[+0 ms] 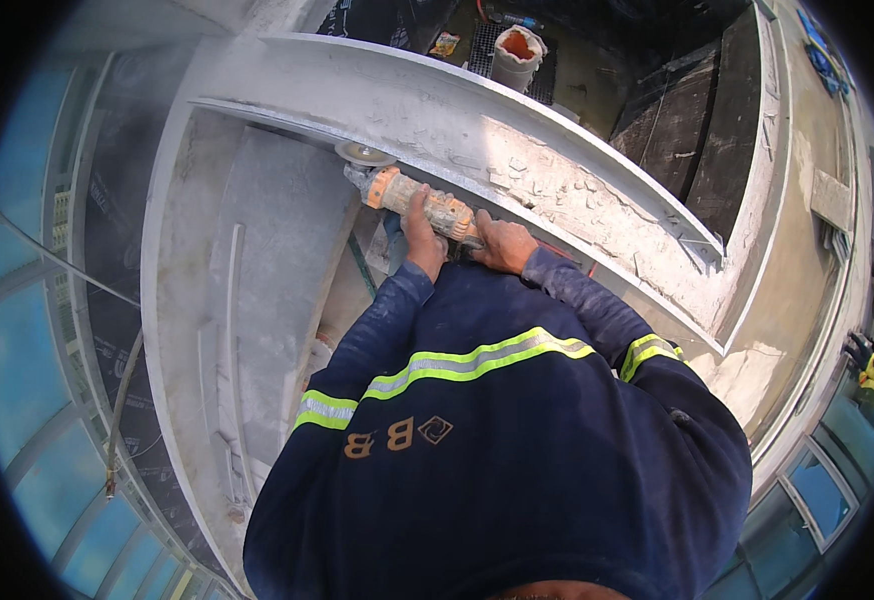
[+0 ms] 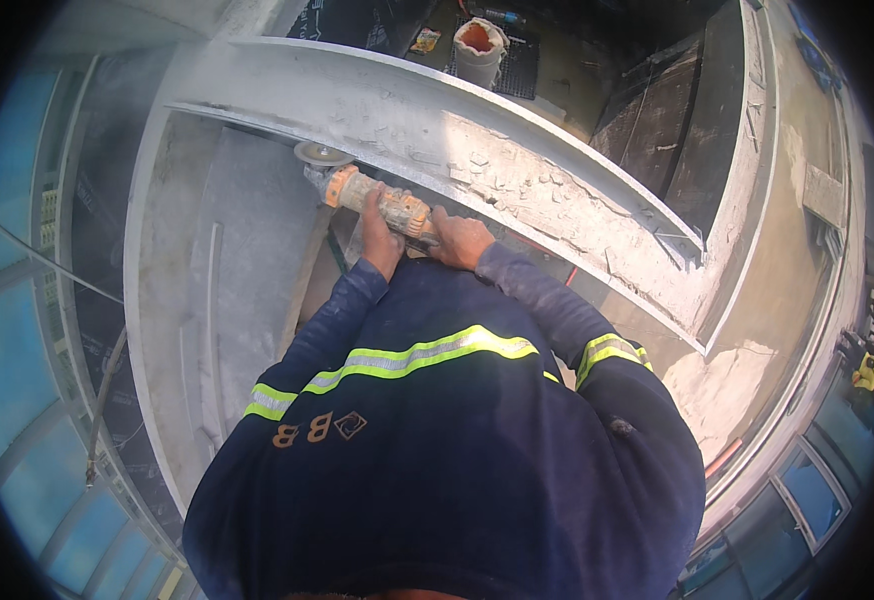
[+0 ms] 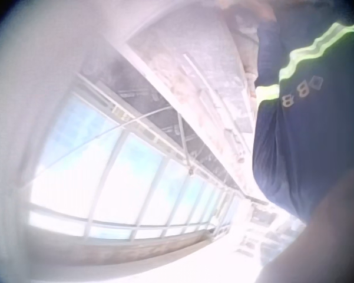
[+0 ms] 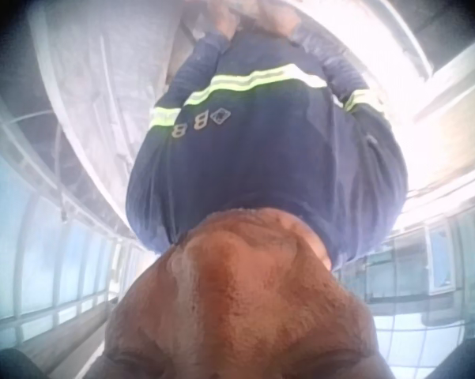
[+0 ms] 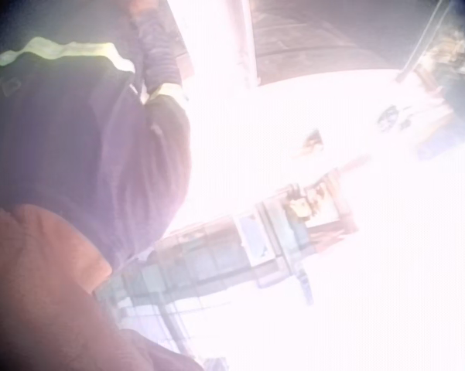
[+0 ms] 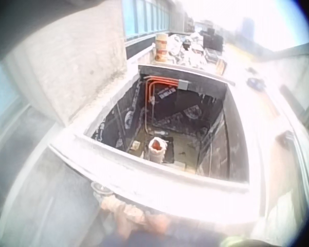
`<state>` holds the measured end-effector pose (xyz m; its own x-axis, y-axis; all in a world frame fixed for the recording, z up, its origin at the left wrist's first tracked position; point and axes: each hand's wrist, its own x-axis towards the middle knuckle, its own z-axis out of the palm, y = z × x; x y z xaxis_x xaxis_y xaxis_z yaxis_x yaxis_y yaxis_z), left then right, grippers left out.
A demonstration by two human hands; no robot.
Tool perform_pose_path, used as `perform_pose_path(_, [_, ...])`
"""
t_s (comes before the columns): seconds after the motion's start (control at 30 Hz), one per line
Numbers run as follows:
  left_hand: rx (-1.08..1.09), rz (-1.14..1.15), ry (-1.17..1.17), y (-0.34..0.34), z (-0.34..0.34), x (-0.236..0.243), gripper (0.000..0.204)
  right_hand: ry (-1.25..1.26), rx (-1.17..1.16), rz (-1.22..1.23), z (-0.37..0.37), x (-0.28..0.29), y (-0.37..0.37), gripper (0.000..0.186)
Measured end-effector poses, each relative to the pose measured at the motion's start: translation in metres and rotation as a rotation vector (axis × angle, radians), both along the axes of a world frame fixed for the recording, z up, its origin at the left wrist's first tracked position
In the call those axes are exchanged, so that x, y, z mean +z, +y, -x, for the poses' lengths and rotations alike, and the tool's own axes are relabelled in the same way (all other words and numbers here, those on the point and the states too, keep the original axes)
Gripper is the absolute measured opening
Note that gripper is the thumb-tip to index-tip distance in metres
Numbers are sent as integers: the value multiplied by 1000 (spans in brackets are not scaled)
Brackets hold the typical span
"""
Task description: The person uses an angle grinder to grind a concrete ledge on a building exterior. The operator holds the tool with both hands and moves it along the surface, generating dust. The person briefly pauses to brush away debris before resuming the grinding.
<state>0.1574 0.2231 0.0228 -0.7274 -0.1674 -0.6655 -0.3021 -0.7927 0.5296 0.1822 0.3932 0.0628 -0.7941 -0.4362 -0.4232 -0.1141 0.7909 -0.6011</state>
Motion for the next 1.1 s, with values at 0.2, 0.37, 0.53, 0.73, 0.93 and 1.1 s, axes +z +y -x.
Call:
perform_pose_path(0.2, [-4, -52, -21, 8, -11, 15, 34, 20, -4, 43, -13, 6, 13, 50])
perform_pose_path(0.37, [0, -44, -16, 8, -9, 12, 31, 27, -6, 25, -13, 7, 11, 50])
perform_pose_path(0.53, [-50, 17, 22, -3, 4, -13, 32, 74, -9, 20, -1, -8, 1, 52])
perform_pose_path(0.73, [-64, 3, 17, 4, -6, 1, 32, 52, -10, 30, -9, 1, 10, 51])
perform_pose_path(0.93, [18, -69, -19, 10, -9, 15, 26, 39, -14, 39, -14, 8, 12, 49])
perform_pose_path(1.1, [17, -89, -21, 3, -10, 10, 26, 47, -15, 52, -16, 11, 7, 49])
